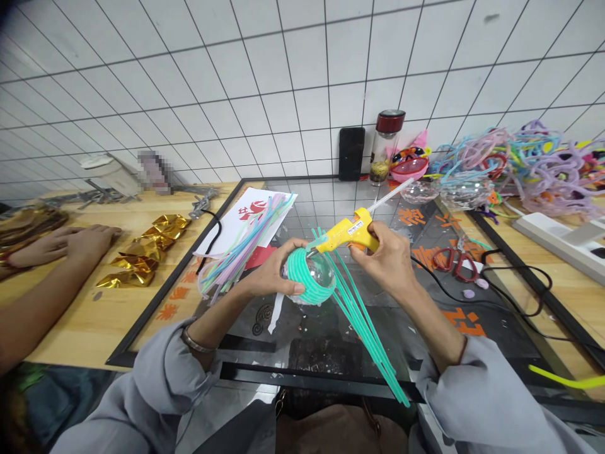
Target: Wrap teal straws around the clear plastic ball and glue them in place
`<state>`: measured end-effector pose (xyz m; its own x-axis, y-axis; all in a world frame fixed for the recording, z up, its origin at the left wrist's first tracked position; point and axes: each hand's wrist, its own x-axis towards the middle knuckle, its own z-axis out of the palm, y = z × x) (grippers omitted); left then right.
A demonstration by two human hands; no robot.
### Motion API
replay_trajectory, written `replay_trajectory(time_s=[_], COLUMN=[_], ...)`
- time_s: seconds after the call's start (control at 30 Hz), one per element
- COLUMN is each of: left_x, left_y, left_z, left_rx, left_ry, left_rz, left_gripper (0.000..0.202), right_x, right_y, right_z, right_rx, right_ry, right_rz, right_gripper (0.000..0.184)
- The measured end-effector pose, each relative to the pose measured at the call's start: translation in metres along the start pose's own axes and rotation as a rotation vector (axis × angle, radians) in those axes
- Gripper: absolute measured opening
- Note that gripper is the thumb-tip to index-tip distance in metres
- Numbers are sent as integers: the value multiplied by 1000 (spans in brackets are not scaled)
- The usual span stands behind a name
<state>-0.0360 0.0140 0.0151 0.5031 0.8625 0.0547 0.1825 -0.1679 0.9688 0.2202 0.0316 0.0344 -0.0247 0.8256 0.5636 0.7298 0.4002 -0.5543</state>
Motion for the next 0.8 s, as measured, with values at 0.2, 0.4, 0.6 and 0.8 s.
replay_trajectory(time_s=[0.2, 0.4, 0.6, 0.8], left_x=[1, 1, 1, 1], left_y=[1, 2, 2, 0], left_z=[1, 1, 1, 0], left_rx=[1, 13, -5, 12], left_ry=[4, -3, -2, -2], left_rz=[-9, -7, -17, -6], left_gripper=[77, 77, 77, 77], right_x=[0, 0, 0, 0], right_y=[4, 7, 8, 8], right_z=[2, 0, 1, 1], right_rx=[11, 18, 14, 12], right_ry=[24, 37, 44, 45], right_rz=[-47, -98, -95, -92], right_gripper=[26, 24, 25, 25])
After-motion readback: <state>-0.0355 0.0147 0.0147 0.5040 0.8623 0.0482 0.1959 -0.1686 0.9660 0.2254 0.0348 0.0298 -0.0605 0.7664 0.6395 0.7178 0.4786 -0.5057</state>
